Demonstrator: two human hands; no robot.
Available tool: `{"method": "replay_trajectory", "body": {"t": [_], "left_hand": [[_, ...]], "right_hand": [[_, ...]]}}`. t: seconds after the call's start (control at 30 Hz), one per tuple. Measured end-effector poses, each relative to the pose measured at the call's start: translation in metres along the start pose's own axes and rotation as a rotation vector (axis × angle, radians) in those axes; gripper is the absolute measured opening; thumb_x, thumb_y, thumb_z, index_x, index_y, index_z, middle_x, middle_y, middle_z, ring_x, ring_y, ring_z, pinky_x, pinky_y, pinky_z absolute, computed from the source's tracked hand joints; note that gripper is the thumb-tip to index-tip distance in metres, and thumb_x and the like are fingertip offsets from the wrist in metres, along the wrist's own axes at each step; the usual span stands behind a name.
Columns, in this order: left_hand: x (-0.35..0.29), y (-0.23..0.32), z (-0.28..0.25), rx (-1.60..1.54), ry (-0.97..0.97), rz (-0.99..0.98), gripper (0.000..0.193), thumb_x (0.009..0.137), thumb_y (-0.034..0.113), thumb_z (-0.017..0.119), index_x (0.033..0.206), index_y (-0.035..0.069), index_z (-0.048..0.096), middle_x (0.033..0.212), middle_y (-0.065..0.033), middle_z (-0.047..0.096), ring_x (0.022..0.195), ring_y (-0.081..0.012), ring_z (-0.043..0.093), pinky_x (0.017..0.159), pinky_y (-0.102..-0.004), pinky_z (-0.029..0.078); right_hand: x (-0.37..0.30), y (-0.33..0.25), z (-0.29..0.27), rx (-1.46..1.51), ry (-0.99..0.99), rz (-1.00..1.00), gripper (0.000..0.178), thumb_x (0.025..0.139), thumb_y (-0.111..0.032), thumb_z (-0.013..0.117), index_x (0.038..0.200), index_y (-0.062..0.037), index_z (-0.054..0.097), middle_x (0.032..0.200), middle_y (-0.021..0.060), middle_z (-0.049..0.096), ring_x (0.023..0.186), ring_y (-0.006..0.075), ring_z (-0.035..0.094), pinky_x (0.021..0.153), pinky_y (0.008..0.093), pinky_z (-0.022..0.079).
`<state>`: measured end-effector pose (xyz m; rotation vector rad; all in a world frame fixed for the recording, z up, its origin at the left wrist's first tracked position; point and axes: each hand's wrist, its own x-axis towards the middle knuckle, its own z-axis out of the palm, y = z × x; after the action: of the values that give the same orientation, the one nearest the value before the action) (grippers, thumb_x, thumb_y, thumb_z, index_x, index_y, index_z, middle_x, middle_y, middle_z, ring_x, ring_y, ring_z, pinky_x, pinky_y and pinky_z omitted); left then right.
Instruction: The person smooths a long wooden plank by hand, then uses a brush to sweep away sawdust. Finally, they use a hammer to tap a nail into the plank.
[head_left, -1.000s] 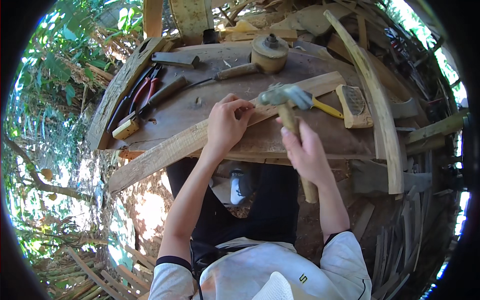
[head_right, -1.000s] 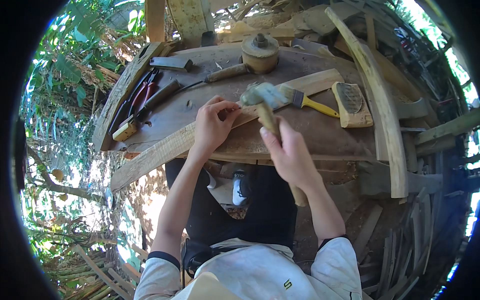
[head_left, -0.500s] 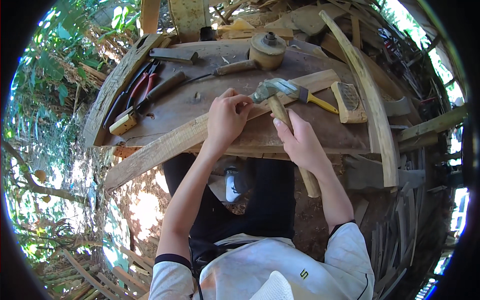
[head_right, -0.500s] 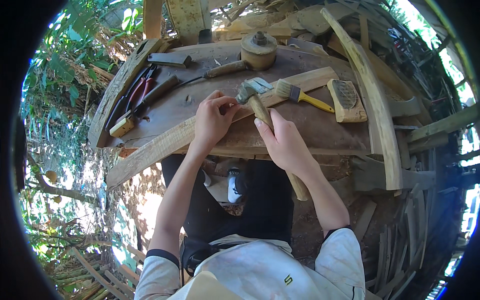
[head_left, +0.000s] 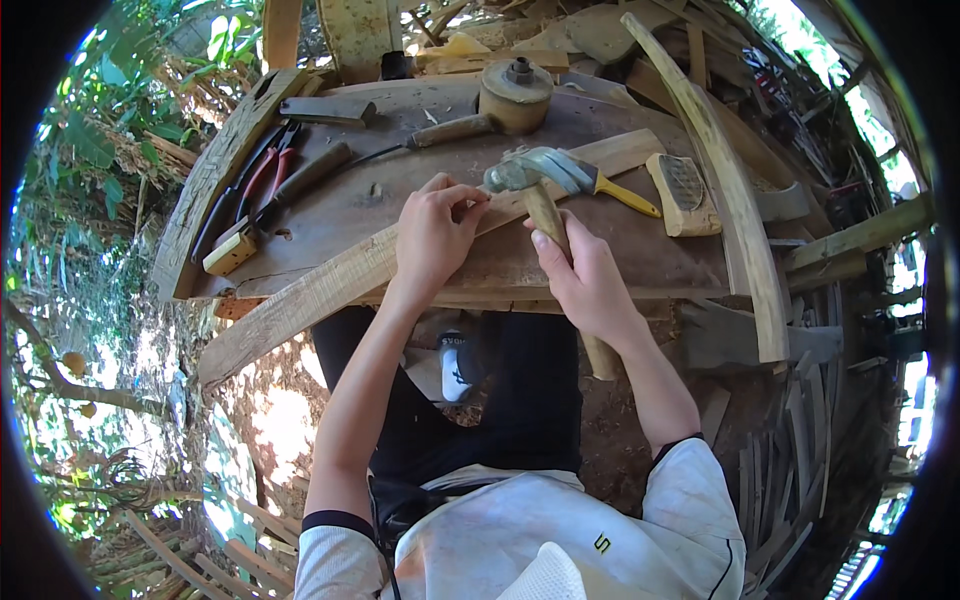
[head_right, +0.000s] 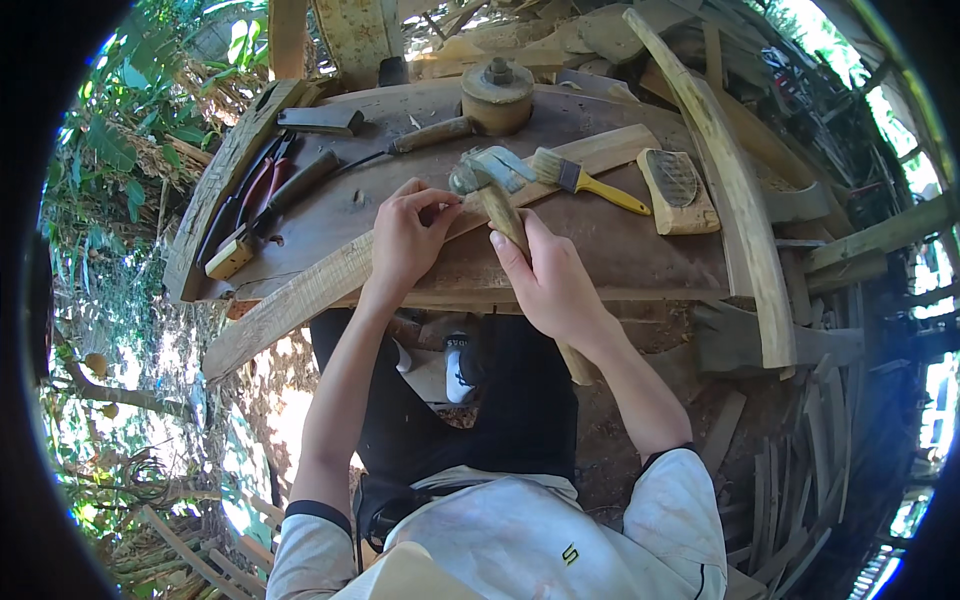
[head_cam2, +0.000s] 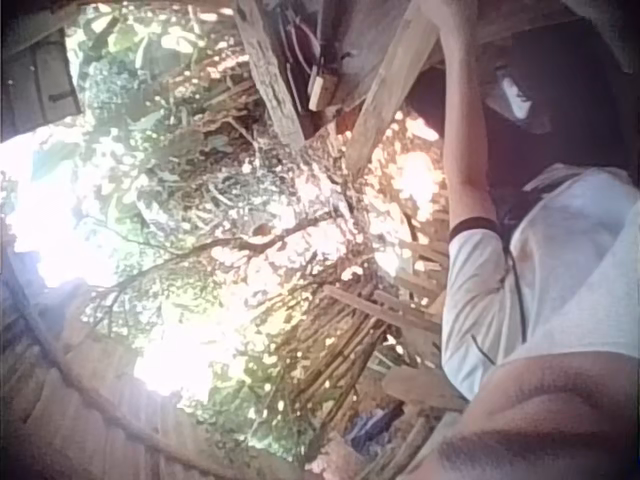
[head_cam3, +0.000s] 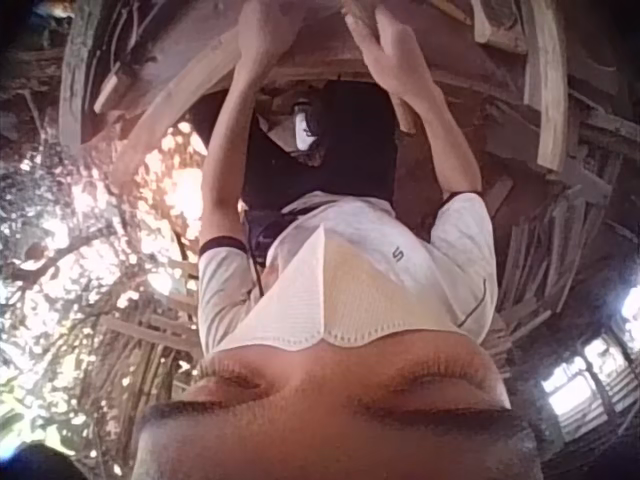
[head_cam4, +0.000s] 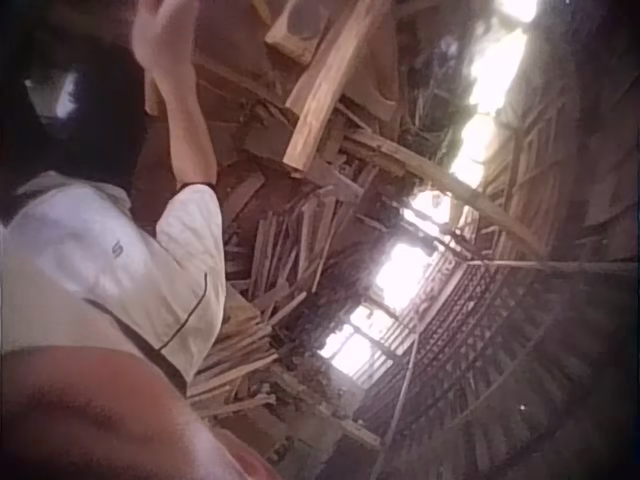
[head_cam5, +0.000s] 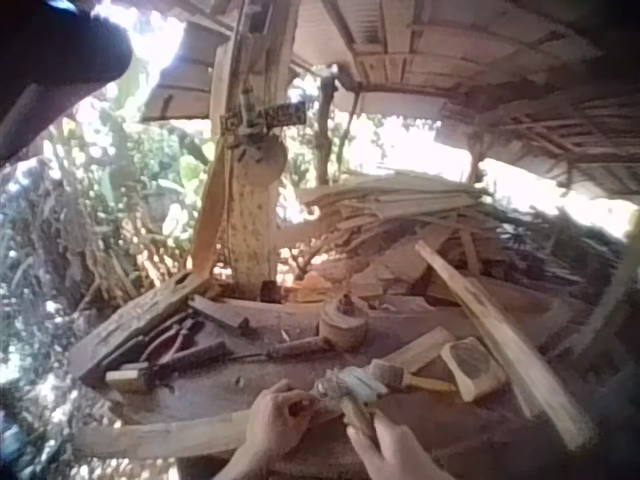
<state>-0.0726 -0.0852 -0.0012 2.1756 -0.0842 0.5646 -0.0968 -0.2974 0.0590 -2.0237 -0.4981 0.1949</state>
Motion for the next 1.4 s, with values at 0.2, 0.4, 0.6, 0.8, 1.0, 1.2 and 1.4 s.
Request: {"method": "replay_trajectory", "body": {"t": [0.2, 0.4, 0.6, 0.8, 1.0, 1.2, 1.4], "left_hand": [[-0.001, 0.001, 0.000, -0.017, 0.001, 0.004, 0.014, 0.085, 0.011, 0.081, 0.097, 0.004, 0.081, 0.084, -0.0100, 0.068, 0.071, -0.0227, 0.066, 0.069, -0.0341, 0.052], [-0.002, 0.000, -0.001, 0.004, -0.008, 0.015, 0.012, 0.086, 0.010, 0.080, 0.096, 0.004, 0.081, 0.083, -0.0099, 0.068, 0.071, -0.0213, 0.066, 0.068, -0.0338, 0.052], [0.000, -0.001, -0.004, -0.019, -0.046, 0.014, 0.010, 0.086, 0.011, 0.080, 0.095, 0.005, 0.080, 0.085, -0.0094, 0.069, 0.068, -0.0231, 0.066, 0.067, -0.0363, 0.053], [0.008, 0.001, -0.009, 0.034, -0.125, 0.062, 0.011, 0.088, 0.010, 0.078, 0.096, 0.004, 0.077, 0.088, -0.0093, 0.070, 0.065, -0.0204, 0.064, 0.063, -0.0345, 0.051], [0.011, 0.000, -0.010, -0.002, -0.144, 0.120, 0.011, 0.089, 0.006, 0.077, 0.098, 0.002, 0.074, 0.088, -0.0100, 0.070, 0.061, -0.0174, 0.060, 0.060, -0.0325, 0.048], [0.010, -0.004, -0.004, -0.055, -0.095, 0.072, 0.010, 0.089, 0.004, 0.076, 0.098, 0.000, 0.073, 0.086, -0.0103, 0.069, 0.060, -0.0182, 0.057, 0.060, -0.0324, 0.047], [0.011, 0.000, -0.007, -0.074, -0.090, 0.032, 0.009, 0.090, 0.004, 0.076, 0.097, -0.001, 0.074, 0.085, -0.0100, 0.070, 0.061, -0.0166, 0.057, 0.061, -0.0305, 0.046]], "right_hand": [[0.002, 0.003, 0.002, 0.006, 0.027, 0.020, 0.028, 0.110, -0.024, 0.056, 0.109, 0.0036, 0.058, 0.069, 0.0160, 0.060, 0.061, 0.0211, 0.059, 0.059, 0.0408, 0.045], [0.004, 0.007, -0.004, 0.248, -0.043, 0.097, 0.032, 0.113, -0.026, 0.051, 0.125, 0.0027, 0.057, 0.073, -0.0010, 0.050, 0.046, 0.0033, 0.046, 0.041, 0.0221, 0.036], [0.017, 0.027, -0.007, 0.338, 0.068, 0.103, 0.037, 0.112, -0.032, 0.053, 0.127, 0.0018, 0.059, 0.074, 0.0027, 0.060, 0.045, 0.0083, 0.051, 0.044, 0.0265, 0.042], [0.027, 0.044, 0.006, 0.395, 0.078, 0.058, 0.043, 0.112, -0.034, 0.053, 0.135, 0.0015, 0.059, 0.068, 0.0014, 0.056, 0.046, 0.0082, 0.053, 0.045, 0.0267, 0.043], [0.030, 0.039, 0.009, 0.393, 0.082, 0.123, 0.043, 0.112, -0.035, 0.053, 0.134, 0.0008, 0.063, 0.067, 0.0005, 0.055, 0.047, 0.0083, 0.054, 0.046, 0.0268, 0.043], [0.030, 0.041, 0.009, 0.404, 0.092, 0.122, 0.043, 0.112, -0.036, 0.053, 0.133, 0.0001, 0.065, 0.068, 0.0001, 0.056, 0.047, 0.0083, 0.054, 0.047, 0.0265, 0.044], [0.029, 0.040, 0.008, 0.401, 0.104, 0.138, 0.043, 0.112, -0.035, 0.053, 0.134, -0.0006, 0.065, 0.068, -0.0005, 0.055, 0.047, 0.0080, 0.054, 0.047, 0.0264, 0.044]]}}
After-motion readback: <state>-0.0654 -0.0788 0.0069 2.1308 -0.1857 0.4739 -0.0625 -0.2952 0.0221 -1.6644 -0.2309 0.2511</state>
